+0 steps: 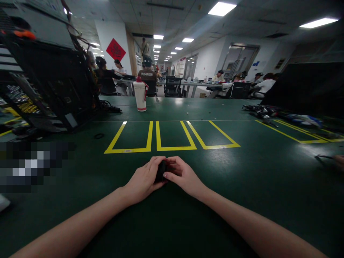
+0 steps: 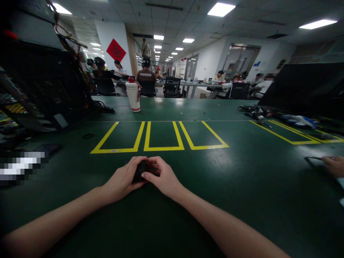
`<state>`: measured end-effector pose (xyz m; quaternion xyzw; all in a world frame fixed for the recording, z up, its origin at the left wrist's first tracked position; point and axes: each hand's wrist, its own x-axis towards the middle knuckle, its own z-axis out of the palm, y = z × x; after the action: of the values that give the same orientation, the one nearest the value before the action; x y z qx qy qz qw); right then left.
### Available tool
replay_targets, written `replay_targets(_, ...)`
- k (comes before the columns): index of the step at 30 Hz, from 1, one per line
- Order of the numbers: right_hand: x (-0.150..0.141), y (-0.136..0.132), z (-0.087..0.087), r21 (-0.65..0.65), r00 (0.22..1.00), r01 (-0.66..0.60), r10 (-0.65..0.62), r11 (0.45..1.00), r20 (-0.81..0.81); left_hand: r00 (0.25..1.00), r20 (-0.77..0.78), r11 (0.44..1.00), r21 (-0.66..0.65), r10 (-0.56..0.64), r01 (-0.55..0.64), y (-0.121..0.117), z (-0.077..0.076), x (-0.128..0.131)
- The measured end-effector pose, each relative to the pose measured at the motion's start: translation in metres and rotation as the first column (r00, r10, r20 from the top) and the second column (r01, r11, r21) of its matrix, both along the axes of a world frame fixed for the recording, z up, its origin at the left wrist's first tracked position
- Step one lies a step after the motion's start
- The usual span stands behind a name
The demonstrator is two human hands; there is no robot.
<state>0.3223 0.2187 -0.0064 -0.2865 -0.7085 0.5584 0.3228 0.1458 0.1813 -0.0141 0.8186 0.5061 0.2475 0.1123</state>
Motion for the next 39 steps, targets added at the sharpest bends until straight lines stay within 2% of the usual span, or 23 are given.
replay_targets(5, 0.0018, 0.0014, -0.0013, -0.005, 0.999, -0.032, 0.032, 0.999, 0.002, 1.0, -0.02, 1.0, -0.006, -0.003, 0.003, -0.001, -0.0004, -0.0012)
replay_targets(11, 0.0015, 0.004, -0.0042, 0.048, 0.999, -0.035, 0.035, 0.998, -0.003, 0.999, -0.035, 1.0, -0.009, -0.002, 0.002, -0.0028, 0.0022, -0.0008)
replay_targets(17, 0.0025, 0.0008, 0.0003, 0.111, 0.999, -0.03, 0.026, 0.993, 0.033, 0.999, -0.041, 1.0, -0.023, 0.001, -0.002, -0.0042, 0.0048, -0.0005)
replay_targets(29, 0.0004, -0.0007, 0.0042, 0.065, 0.997, -0.01, 0.005, 0.998, 0.079, 0.999, -0.038, 1.0, 0.006, 0.004, -0.004, -0.0018, 0.0006, 0.0005)
replay_targets(36, 0.0014, 0.0005, 0.0005, 0.204, 0.998, -0.022, 0.01, 0.979, 0.062, 0.998, -0.055, 1.0, -0.009, 0.007, -0.007, -0.0037, 0.0032, -0.0007)
replay_targets(39, 0.0018, 0.0003, 0.0008, 0.212, 0.998, -0.022, 0.01, 0.977, 0.059, 0.999, -0.04, 1.0, 0.006, -0.004, 0.004, -0.0029, 0.002, 0.0)
